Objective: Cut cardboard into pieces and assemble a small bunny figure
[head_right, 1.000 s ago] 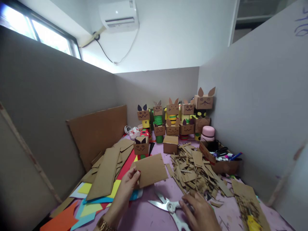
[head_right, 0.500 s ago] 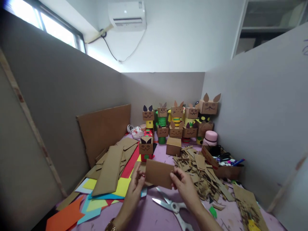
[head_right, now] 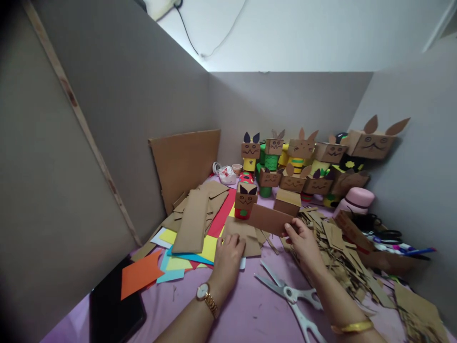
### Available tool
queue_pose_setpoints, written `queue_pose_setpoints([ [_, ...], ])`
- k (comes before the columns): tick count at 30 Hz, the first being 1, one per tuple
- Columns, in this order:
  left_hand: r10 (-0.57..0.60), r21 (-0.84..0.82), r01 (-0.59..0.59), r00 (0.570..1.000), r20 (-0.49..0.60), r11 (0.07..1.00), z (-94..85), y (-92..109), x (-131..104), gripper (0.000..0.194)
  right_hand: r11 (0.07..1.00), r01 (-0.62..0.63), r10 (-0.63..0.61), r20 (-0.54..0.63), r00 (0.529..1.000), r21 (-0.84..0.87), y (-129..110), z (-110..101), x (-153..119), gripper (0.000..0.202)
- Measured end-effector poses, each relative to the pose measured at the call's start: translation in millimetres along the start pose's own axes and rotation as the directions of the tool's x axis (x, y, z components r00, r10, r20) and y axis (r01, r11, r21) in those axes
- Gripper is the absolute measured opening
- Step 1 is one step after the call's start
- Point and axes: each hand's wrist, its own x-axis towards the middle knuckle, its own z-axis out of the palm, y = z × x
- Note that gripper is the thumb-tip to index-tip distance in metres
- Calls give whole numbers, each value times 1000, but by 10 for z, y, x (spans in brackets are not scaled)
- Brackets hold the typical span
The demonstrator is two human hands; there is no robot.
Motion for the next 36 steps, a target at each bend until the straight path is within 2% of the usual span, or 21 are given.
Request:
queue_pose_setpoints([
  [6, 4, 43, -5, 1000, 21, 999, 13, 24, -7, 26, 999, 6, -4, 37, 999, -44, 10, 73, 34, 28],
  [13, 2, 16, -3, 1000, 15, 1000, 43, 4, -18, 27, 998, 4, -2, 36, 999, -70, 46, 151, 70, 28],
  [19, -23, -56, 20, 998, -53, 998, -32, 20, -21, 42, 997, 31, -30, 18, 999, -66, 26, 240, 128, 26],
  [22, 18, -159, -31, 996, -82, 987, -60, 60, -41, 47, 998, 44, -43, 20, 999, -51, -28, 287, 173, 24],
  [26, 75, -294, -117, 986, -150, 948, -26, 104, -76, 42, 997, 68, -68, 31, 997, -24, -91, 367, 254, 24],
  [30, 106, -306, -164, 974, -198, 938, 27, 107, -70, 37, 996, 91, -90, 43, 995, -19, -105, 464, 335, 21],
  [36, 110, -330, -166, 977, -183, 929, 55, 95, -69, 34, 996, 88, -87, 51, 995, -16, -72, 556, 394, 17],
])
